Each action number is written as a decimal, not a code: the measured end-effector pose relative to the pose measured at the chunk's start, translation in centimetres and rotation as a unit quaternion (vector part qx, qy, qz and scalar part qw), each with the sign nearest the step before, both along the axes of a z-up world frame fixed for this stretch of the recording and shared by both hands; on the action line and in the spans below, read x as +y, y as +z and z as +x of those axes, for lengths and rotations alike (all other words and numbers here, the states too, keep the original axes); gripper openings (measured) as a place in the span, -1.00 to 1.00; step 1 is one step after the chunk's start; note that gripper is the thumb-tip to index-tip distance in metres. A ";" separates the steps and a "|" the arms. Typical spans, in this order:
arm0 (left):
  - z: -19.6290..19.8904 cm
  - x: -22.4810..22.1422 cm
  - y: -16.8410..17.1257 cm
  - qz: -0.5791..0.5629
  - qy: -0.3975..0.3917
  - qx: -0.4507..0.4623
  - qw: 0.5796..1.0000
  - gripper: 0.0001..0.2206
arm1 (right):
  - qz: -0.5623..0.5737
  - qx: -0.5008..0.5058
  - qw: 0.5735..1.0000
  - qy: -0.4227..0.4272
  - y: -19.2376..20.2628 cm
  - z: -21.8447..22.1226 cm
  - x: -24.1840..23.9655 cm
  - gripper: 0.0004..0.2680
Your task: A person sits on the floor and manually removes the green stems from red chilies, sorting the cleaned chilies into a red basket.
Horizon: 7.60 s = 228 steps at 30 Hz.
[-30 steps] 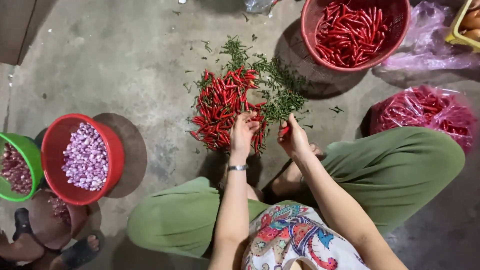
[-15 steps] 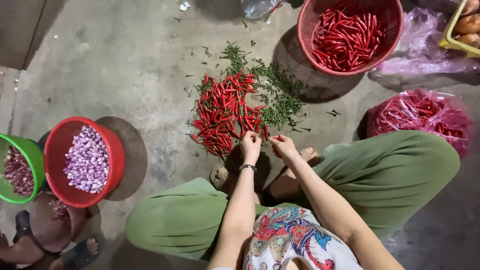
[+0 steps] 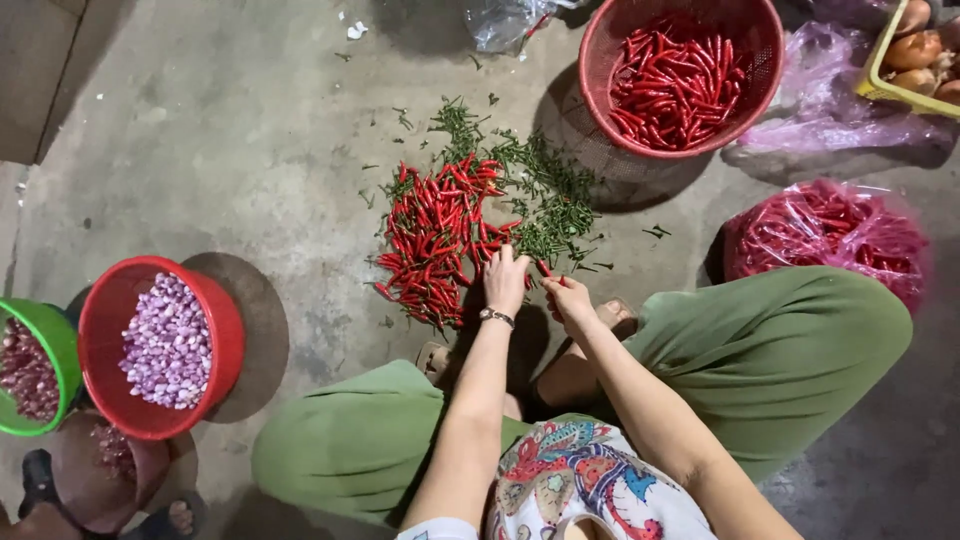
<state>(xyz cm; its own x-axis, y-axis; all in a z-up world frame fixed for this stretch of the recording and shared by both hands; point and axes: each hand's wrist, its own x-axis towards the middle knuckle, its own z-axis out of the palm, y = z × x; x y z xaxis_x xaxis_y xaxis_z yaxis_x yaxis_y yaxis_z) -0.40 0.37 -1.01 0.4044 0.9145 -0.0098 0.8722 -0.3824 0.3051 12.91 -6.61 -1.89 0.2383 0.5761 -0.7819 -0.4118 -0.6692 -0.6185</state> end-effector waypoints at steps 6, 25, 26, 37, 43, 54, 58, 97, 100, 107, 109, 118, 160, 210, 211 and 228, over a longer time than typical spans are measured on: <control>-2.2 0.3 -3.6 0.013 0.042 -0.001 0.999 -0.83 | 0.003 0.016 1.000 -0.014 -1.2 0.4 0.2 -0.84; 5.0 1.1 6.2 -0.320 0.026 -0.372 0.871 -0.90 | 0.089 0.151 0.964 -0.202 9.4 4.5 4.2 -0.79; 5.5 1.0 6.8 -0.358 0.033 -0.426 0.830 -0.90 | 0.074 0.201 0.951 -0.224 9.7 5.0 4.4 -0.79; 1.7 0.0 -1.2 -0.098 -0.066 0.016 0.993 -0.70 | 0.036 0.236 0.939 -0.246 5.7 5.7 4.6 -0.87; 2.3 -1.3 -2.1 -0.120 0.049 -0.110 0.985 -0.82 | 0.042 0.035 0.987 -0.149 -0.4 3.9 3.3 -0.88; 1.9 -3.3 -2.9 -0.290 0.126 -0.329 0.890 -0.86 | 0.061 -0.114 0.990 -0.050 1.2 2.6 3.6 -0.84; 3.1 -2.7 2.2 -0.288 0.110 -0.353 0.884 -0.78 | 0.038 -0.027 0.994 -0.098 3.5 2.8 4.0 -0.76; -0.8 -2.7 9.8 -0.302 0.118 -0.283 0.903 -0.85 | 0.143 0.066 0.988 0.002 8.1 1.8 3.3 -0.76; -0.2 -3.0 10.9 -0.321 0.115 -0.337 0.877 -0.87 | 0.113 0.173 0.978 0.013 8.8 1.8 3.2 -0.74; 0.1 -3.2 11.3 -0.365 0.040 -0.431 0.824 -0.89 | 0.080 0.259 0.962 0.025 11.7 2.3 2.5 -0.73; -0.2 -3.1 11.2 -0.370 0.032 -0.433 0.821 -0.88 | 0.071 0.259 0.962 0.037 12.1 2.4 2.3 -0.72; 0.1 -4.0 11.6 -0.376 0.010 -0.428 0.822 -0.88 | 0.047 0.247 0.961 0.111 9.7 2.8 2.5 -0.60; -0.9 -1.6 9.5 -0.312 0.105 -0.404 0.853 -0.83 | 0.165 0.208 0.964 -0.005 10.9 1.2 3.3 -0.84; -0.1 -0.5 10.2 -0.254 0.080 -0.465 0.845 -0.90 | 0.090 0.276 0.955 -0.066 10.4 1.6 3.7 -0.84; -0.2 0.0 10.2 -0.255 0.080 -0.464 0.845 -0.90 | 0.090 0.277 0.954 -0.067 9.3 1.8 3.7 -0.84; -3.4 -2.2 -1.6 -0.123 0.101 -0.024 0.987 -0.79 | 0.101 0.101 0.990 0.006 8.1 1.1 2.3 -0.93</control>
